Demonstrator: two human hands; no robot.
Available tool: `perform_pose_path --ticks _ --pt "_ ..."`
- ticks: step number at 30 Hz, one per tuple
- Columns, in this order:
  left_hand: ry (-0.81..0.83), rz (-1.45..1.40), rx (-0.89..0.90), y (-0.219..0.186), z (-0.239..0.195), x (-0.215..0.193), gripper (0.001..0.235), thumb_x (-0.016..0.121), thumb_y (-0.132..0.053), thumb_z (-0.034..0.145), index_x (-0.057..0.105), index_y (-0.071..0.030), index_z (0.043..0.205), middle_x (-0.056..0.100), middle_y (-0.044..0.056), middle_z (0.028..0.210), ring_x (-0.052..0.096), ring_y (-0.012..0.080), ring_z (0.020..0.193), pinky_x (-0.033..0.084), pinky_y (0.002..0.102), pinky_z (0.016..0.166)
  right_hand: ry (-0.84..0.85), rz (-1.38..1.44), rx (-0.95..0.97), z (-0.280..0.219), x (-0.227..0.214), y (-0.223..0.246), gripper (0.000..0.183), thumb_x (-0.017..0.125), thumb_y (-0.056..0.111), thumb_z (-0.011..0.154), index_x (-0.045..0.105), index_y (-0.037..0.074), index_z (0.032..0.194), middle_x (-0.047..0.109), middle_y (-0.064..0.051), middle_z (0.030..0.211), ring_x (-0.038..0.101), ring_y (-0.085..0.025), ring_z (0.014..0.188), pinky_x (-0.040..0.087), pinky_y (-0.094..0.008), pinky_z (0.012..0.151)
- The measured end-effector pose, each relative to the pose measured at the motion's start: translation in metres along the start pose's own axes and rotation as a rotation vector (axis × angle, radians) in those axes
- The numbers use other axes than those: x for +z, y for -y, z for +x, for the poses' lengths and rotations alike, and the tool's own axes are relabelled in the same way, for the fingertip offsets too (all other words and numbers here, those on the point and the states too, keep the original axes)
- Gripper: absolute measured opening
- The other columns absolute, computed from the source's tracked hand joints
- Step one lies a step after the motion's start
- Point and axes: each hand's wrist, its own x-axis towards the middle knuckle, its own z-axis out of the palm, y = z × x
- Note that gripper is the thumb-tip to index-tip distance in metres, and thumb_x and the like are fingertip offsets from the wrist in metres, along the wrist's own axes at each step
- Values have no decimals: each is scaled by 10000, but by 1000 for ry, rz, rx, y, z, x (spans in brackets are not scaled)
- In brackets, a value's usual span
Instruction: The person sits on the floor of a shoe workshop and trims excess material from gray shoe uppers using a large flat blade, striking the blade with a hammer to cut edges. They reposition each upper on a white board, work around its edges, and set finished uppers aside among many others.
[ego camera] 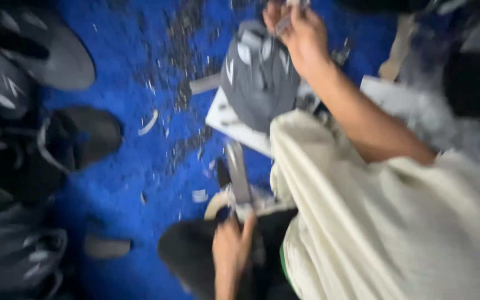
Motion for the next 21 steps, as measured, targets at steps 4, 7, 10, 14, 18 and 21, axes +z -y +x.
perform_pose_path --ticks 4,7,10,14,18,21 --pt "-211 -9 316 -24 66 -34 439 625 -459 896 713 -67 1071 734 201 1007 683 383 927 524 516 852 -103 -414 111 -48 32 68 178 596 55 983 691 -20 1113 670 -114 1133 493 -146 733 409 -285 691" --pt "-693 -22 356 -89 217 -56 606 689 -525 878 669 -38 1238 645 228 1196 585 449 1102 447 577 917 -40 -888 -175 -62 61 118 92 612 -45 996 675 -7 1050 641 -125 1063 545 -171 822 433 -296 738" --pt "-585 -223 400 -135 355 -49 743 871 -520 698 643 35 1137 653 268 1126 613 453 1044 503 532 886 137 -1448 -579 -61 106 179 216 560 -140 935 677 -7 1058 654 -164 1191 673 -272 1102 576 -375 934" --pt "-738 -1793 534 -133 316 -101 324 690 -265 945 663 -21 1157 685 142 1049 643 258 976 563 423 935 126 -2489 -637 -65 132 208 462 704 34 739 802 137 1179 722 -93 1114 701 -245 911 554 -414 643" --pt "-104 -1993 536 -153 175 -38 518 660 -455 980 609 -58 1311 670 88 1189 610 203 1123 494 365 996 450 -2302 -389 -92 156 175 440 695 149 636 781 141 1068 726 -69 1107 695 -268 981 553 -424 789" --pt "-79 -1874 328 -141 146 -16 526 737 -293 867 605 -59 1320 682 81 1235 639 194 1113 521 361 953 870 -1491 267 -137 154 95 304 738 64 794 776 140 1086 755 -26 1107 739 -192 1014 563 -348 911"
